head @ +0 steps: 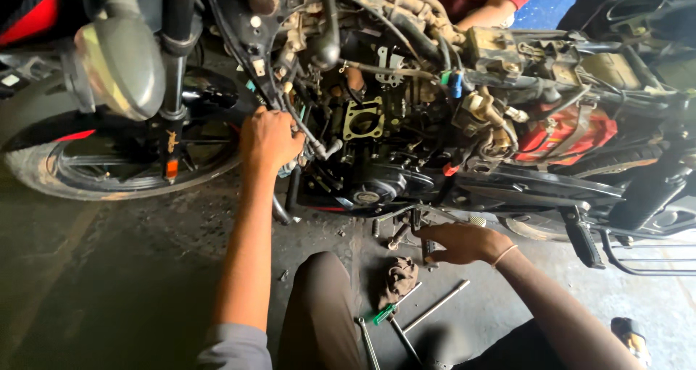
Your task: The person sits on the workshop floor beside a partially disassembled motorcycle and works on the engine and carburetor area. They use a screwdriver to loosen and tighten fasteners, manipulate cables and hoses, and handle small parts while a coworker assists nearby.
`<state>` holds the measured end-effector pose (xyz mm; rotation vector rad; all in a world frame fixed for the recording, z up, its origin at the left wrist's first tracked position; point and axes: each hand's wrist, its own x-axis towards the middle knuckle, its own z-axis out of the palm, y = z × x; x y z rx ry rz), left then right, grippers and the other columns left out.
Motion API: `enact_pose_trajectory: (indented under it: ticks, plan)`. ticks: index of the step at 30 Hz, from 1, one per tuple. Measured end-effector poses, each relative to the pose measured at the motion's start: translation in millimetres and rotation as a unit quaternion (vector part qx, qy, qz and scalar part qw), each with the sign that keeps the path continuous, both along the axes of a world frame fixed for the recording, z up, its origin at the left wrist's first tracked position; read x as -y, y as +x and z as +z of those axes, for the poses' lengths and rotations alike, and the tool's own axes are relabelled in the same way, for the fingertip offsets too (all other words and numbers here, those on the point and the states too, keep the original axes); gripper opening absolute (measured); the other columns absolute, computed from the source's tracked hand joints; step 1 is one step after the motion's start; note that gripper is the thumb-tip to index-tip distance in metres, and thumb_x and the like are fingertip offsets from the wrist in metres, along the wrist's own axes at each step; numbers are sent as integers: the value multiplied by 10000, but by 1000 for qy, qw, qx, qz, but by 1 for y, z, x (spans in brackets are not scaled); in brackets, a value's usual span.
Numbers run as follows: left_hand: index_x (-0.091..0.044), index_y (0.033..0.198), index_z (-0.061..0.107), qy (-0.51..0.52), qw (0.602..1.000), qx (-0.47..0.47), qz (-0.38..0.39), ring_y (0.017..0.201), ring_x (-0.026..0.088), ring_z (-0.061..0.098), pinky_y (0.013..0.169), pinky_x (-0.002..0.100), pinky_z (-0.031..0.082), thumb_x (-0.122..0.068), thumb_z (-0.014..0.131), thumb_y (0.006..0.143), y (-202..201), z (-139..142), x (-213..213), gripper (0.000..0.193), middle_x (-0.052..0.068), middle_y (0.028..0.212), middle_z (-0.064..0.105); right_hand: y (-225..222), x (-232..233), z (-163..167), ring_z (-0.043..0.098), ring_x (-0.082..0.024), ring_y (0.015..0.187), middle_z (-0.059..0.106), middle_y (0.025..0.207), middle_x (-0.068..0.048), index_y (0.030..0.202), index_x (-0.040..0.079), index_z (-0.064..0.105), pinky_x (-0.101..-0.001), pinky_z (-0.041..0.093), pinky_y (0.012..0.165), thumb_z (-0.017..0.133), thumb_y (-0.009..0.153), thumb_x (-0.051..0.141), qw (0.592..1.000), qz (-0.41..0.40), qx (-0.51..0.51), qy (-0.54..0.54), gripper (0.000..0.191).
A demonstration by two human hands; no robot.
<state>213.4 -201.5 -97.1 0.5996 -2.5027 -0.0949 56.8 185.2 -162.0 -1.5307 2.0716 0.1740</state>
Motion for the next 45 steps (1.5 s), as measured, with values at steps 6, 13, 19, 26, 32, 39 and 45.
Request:
enact_pose_trajectory:
  ticks: [6,13,19,26,32,39,45]
  plan:
    - [-69,819,784,3,1000,-14,-4,896,337,697,816,443,544,-304,766,804,3,0,0,236,123,884,773,-6,-1,-6,508,-264,1379,501,1531,-61,1531,185,390,-386,401,1131,630,946,354,1000,-5,18,-7,654]
    - [-66,844,791,13,1000,10,3,899,328,700,826,423,543,-315,769,809,1,1,0,252,137,897,772,0,1,-4,529,-262,1363,500,1532,-50,1551,204,362,-389,412,1130,617,949,385,999,-22,-5,23,679]
    - [-77,852,797,18,1000,-4,0,894,323,699,823,415,534,-311,777,787,1,-1,-1,244,134,904,775,4,3,-4,518,-258,1370,504,1525,-44,1542,209,364,-391,410,1131,628,953,443,999,-40,-9,28,687]
    - [-85,836,798,17,1000,-2,0,906,332,694,835,425,536,-328,771,807,4,2,-2,246,130,895,774,-3,3,-7,519,-269,1368,510,1521,-49,1548,225,375,-393,410,1131,614,948,433,1000,-20,-5,23,679]
    - [-88,848,799,15,1000,6,1,904,333,698,828,426,540,-343,773,801,1,2,-2,261,134,890,771,-10,-3,-11,486,-279,1390,486,1538,-58,1535,218,387,-399,392,1139,627,952,425,999,-31,-2,9,663]
    - [-87,828,801,7,1000,-6,2,904,334,700,812,425,546,-350,779,794,0,-3,1,265,132,890,774,-8,-5,-8,510,-280,1370,495,1529,-64,1552,229,359,-404,416,1120,635,943,376,1000,-27,4,6,684]
    - [-77,854,793,30,999,16,7,876,318,708,811,408,553,-345,765,825,0,-1,0,272,130,894,776,-3,-4,-3,506,-276,1373,492,1528,-59,1563,268,339,-405,412,1128,623,957,385,999,-42,-5,31,680]
